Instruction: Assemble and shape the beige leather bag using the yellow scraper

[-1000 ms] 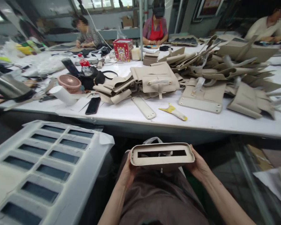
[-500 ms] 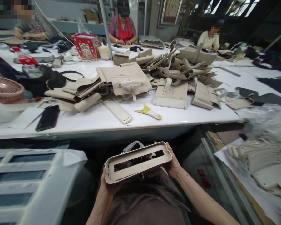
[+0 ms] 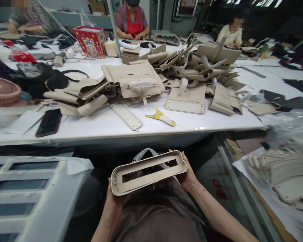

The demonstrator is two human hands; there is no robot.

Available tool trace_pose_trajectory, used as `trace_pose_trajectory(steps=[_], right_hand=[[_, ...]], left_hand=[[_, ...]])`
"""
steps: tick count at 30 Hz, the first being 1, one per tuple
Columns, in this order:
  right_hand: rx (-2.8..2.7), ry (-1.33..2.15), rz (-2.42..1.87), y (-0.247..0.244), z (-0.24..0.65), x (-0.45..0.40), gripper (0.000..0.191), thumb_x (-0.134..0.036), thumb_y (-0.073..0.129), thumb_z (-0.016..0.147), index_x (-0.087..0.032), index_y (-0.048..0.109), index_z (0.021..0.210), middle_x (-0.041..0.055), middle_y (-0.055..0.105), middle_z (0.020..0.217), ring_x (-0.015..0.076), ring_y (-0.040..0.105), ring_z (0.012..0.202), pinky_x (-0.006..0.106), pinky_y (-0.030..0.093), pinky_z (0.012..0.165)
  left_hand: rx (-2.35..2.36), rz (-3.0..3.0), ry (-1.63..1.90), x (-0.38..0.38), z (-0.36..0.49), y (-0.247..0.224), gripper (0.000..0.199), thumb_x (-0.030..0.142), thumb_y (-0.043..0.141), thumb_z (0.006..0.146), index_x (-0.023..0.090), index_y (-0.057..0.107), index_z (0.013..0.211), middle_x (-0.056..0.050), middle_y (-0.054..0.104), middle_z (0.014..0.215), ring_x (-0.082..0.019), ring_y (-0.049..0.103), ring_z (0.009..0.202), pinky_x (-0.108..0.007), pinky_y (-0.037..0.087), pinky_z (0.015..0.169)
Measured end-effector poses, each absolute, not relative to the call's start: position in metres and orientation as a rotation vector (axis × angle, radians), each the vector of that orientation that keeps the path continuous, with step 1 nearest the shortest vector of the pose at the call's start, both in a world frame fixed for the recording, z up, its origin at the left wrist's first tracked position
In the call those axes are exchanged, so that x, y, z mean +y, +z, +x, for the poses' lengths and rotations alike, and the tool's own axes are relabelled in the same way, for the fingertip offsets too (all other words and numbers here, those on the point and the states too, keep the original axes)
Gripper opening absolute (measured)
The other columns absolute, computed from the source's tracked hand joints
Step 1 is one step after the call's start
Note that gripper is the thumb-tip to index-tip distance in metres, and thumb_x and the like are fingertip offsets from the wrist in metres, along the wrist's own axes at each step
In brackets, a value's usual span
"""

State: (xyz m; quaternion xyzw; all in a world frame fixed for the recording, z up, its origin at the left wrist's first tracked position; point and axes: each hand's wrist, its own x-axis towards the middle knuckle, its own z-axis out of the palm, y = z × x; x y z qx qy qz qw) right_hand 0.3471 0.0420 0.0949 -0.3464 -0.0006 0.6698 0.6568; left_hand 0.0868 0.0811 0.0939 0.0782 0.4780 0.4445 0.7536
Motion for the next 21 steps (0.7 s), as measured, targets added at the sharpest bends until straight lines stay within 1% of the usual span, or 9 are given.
trace_pose_trajectory(steps=[3, 6, 9, 12, 14, 17, 19, 21], right_hand=[[0.003, 1.502, -0.835, 0.096, 0.348, 0.041, 0.051, -0.062, 0.05, 0.093, -0.025, 0.067, 0.124, 0.0052, 0.076, 0.109, 0.0263, 0.068, 0.104, 0.041, 0.054, 0.094], [0.017, 1.457, -0.901, 0.096, 0.35, 0.042, 0.046, -0.057, 0.051, 0.094, -0.025, 0.069, 0.121, 0.0041, 0.077, 0.105, 0.0252, 0.07, 0.1, 0.04, 0.054, 0.094], [0.059, 1.446, -0.97, 0.091, 0.354, 0.046, 0.042, -0.056, 0.05, 0.095, -0.026, 0.072, 0.113, 0.0028, 0.078, 0.101, 0.0235, 0.072, 0.092, 0.038, 0.057, 0.091], [0.086, 1.453, -1.035, 0.082, 0.359, 0.05, 0.037, -0.054, 0.051, 0.094, -0.025, 0.075, 0.098, 0.0014, 0.078, 0.091, 0.0216, 0.073, 0.082, 0.036, 0.059, 0.087], [0.097, 1.461, -1.072, 0.074, 0.362, 0.052, 0.034, -0.051, 0.054, 0.093, -0.024, 0.074, 0.088, 0.0011, 0.078, 0.083, 0.0215, 0.072, 0.075, 0.038, 0.06, 0.086], [0.049, 1.455, -1.11, 0.062, 0.365, 0.053, 0.022, -0.041, 0.062, 0.087, -0.023, 0.073, 0.081, 0.002, 0.076, 0.076, 0.0219, 0.071, 0.066, 0.041, 0.061, 0.082], [-0.022, 1.427, -1.128, 0.054, 0.367, 0.052, 0.016, -0.037, 0.066, 0.082, -0.023, 0.073, 0.079, 0.004, 0.075, 0.073, 0.0238, 0.07, 0.065, 0.044, 0.061, 0.079], [-0.122, 1.389, -1.147, 0.046, 0.368, 0.052, 0.015, -0.037, 0.067, 0.078, -0.023, 0.073, 0.08, 0.0073, 0.075, 0.072, 0.0275, 0.071, 0.069, 0.047, 0.06, 0.077]], left_hand=[[0.935, 0.162, 0.994, 0.081, 0.085, 0.09, 0.055, 0.06, 0.056, 0.088, 0.021, 0.065, 0.126, -0.012, 0.074, 0.114, -0.031, 0.067, 0.111, -0.047, 0.054, 0.101], [0.911, 0.195, 1.049, 0.08, 0.085, 0.086, 0.061, 0.064, 0.06, 0.084, 0.02, 0.065, 0.126, -0.011, 0.074, 0.113, -0.031, 0.065, 0.115, -0.045, 0.052, 0.103], [0.937, 0.252, 1.088, 0.083, 0.084, 0.081, 0.062, 0.064, 0.061, 0.084, 0.016, 0.067, 0.122, -0.011, 0.075, 0.111, -0.03, 0.064, 0.116, -0.041, 0.051, 0.102], [0.934, 0.253, 1.086, 0.086, 0.084, 0.076, 0.061, 0.065, 0.061, 0.084, 0.014, 0.068, 0.118, -0.013, 0.075, 0.11, -0.03, 0.065, 0.114, -0.041, 0.05, 0.103], [0.929, 0.236, 1.083, 0.087, 0.085, 0.074, 0.062, 0.066, 0.06, 0.084, 0.015, 0.068, 0.118, -0.012, 0.075, 0.11, -0.03, 0.066, 0.113, -0.041, 0.049, 0.104], [0.934, 0.216, 1.083, 0.088, 0.088, 0.073, 0.063, 0.067, 0.06, 0.083, 0.014, 0.07, 0.116, -0.011, 0.076, 0.107, -0.03, 0.066, 0.113, -0.042, 0.048, 0.105], [0.933, 0.212, 1.083, 0.087, 0.089, 0.074, 0.063, 0.067, 0.06, 0.083, 0.014, 0.071, 0.114, -0.011, 0.076, 0.106, -0.03, 0.066, 0.113, -0.042, 0.048, 0.105], [0.928, 0.207, 1.08, 0.087, 0.09, 0.076, 0.062, 0.067, 0.061, 0.082, 0.014, 0.072, 0.113, -0.011, 0.076, 0.106, -0.03, 0.066, 0.113, -0.041, 0.048, 0.105]])
